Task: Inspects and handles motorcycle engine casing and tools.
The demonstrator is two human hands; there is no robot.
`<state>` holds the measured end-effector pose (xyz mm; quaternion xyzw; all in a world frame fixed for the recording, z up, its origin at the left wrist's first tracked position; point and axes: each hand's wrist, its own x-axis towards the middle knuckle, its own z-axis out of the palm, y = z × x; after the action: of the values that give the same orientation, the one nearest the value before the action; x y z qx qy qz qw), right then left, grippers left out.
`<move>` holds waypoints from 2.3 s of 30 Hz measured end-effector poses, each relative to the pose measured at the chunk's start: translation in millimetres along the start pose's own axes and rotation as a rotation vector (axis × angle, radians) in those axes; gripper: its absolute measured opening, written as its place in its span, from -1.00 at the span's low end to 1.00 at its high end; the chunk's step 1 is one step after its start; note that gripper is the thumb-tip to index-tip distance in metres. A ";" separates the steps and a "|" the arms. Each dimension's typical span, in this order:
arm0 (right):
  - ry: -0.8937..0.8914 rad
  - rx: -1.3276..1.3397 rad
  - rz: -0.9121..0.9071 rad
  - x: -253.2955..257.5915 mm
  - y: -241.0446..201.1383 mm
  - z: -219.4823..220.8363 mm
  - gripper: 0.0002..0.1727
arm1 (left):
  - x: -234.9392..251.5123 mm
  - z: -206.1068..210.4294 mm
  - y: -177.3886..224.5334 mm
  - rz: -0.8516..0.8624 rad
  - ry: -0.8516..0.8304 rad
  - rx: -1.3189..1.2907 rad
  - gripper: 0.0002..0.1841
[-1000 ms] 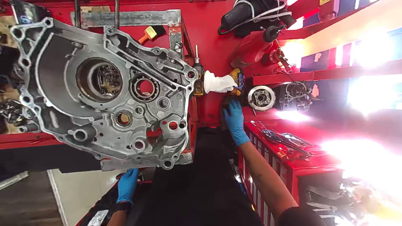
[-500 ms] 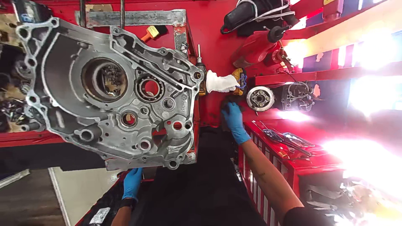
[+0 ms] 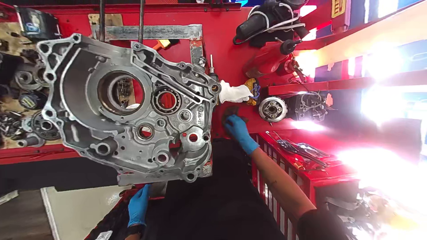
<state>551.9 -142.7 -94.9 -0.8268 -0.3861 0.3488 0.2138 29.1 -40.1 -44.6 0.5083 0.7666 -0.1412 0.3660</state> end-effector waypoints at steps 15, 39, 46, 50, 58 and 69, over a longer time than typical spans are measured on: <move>0.232 -0.147 0.273 -66.7 20.6 -99.5 -0.52 | 6.0 -4.6 40.3 0.069 -0.052 -0.006 -0.48; 0.325 -0.321 0.593 -87.5 27.3 -298.2 -0.04 | 11.1 2.5 22.4 0.039 -0.039 -0.028 -0.47; 0.380 -0.321 0.648 -113.9 48.4 -306.1 -0.03 | 20.0 4.0 35.5 0.080 -0.042 -0.055 -0.45; 0.331 -0.082 0.714 -148.5 56.4 -265.8 -0.05 | 18.1 1.7 38.8 0.089 -0.057 -0.034 -0.45; 0.235 -0.092 0.986 -165.2 96.0 -209.5 -0.10 | 15.3 -5.6 41.4 0.063 -0.047 0.021 -0.47; 0.427 -0.200 1.109 -115.5 165.4 -200.7 -0.10 | 25.8 -28.8 62.6 0.139 -0.028 0.094 -0.46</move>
<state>728.8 -351.5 -16.8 -0.9727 0.1230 0.1965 -0.0061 66.8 22.0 -33.1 0.5749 0.7168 -0.1582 0.3614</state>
